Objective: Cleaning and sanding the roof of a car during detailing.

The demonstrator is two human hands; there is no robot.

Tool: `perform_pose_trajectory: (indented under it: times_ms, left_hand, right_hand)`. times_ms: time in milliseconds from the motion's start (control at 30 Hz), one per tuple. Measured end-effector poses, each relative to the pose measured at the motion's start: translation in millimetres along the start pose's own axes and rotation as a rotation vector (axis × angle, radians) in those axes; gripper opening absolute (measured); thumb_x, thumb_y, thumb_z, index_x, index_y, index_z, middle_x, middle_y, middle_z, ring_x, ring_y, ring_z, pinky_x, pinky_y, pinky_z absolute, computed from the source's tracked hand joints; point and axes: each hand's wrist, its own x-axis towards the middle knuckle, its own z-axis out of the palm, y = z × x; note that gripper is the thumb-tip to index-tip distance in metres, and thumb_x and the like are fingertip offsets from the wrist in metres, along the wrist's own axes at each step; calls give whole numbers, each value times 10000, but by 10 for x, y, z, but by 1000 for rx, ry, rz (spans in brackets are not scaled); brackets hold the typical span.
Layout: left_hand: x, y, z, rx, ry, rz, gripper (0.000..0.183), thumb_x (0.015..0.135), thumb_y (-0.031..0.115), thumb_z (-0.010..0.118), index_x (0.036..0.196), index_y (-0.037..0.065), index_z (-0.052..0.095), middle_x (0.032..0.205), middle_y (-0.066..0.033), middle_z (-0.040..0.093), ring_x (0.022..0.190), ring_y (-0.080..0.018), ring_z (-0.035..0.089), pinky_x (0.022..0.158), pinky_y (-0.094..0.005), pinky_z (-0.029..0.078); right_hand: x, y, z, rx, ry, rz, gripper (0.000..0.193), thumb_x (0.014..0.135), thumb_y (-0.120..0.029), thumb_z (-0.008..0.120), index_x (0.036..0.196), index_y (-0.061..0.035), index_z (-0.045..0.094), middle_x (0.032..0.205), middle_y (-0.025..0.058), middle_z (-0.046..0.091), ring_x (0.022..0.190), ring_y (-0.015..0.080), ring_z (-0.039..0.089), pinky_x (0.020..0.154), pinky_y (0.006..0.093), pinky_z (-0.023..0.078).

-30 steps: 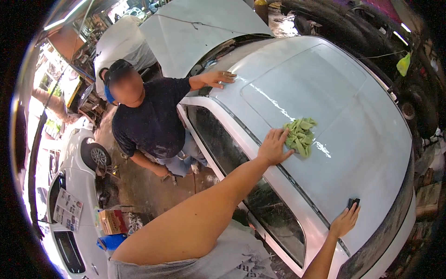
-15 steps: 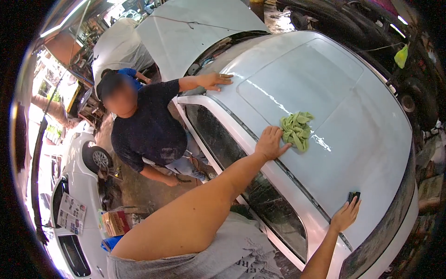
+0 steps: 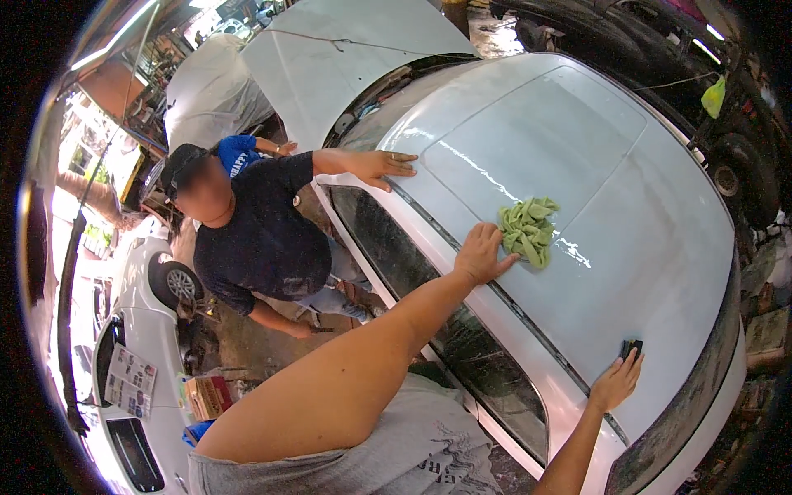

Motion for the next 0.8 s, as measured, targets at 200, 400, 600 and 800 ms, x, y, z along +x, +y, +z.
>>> perform_pose_trajectory:
  times_ms: [200, 400, 600, 800]
  left_hand:
    - [-3, -16, -24, 32, -5, 25, 494, 874, 455, 738, 1047, 33, 549, 1165, -168, 534, 1167, -374, 488, 1054, -489, 392]
    - [21, 5, -27, 41, -33, 19, 476, 869, 440, 748, 1044, 38, 562, 1154, -163, 544, 1156, -375, 494, 1047, -492, 398]
    - [10, -10, -43, 32, -14, 46, 457, 866, 442, 756, 1031, 52, 586, 1158, -157, 550, 1162, -376, 500, 1042, -496, 411]
    - [8, -13, -45, 46, -9, 79, 452, 874, 451, 753, 1028, 58, 592, 1146, -150, 557, 1148, -371, 515, 1032, -495, 419]
  right_hand:
    - [-8, -58, -34, 11, 10, -11, 467, 1103, -304, 427, 1548, -166, 467, 1625, 106, 420, 1435, 319, 454, 1161, 473, 375]
    - [9, -15, -26, 38, 21, -34, 463, 1098, -290, 435, 1539, -153, 480, 1625, 114, 417, 1432, 340, 451, 1166, 474, 368]
    - [17, -56, -37, 36, -5, -14, 466, 1090, -281, 445, 1537, -159, 488, 1628, 108, 415, 1437, 335, 448, 1173, 472, 360]
    - [5, -73, -58, 28, -9, -1, 471, 1085, -278, 456, 1544, -174, 484, 1632, 102, 413, 1442, 325, 446, 1176, 468, 355]
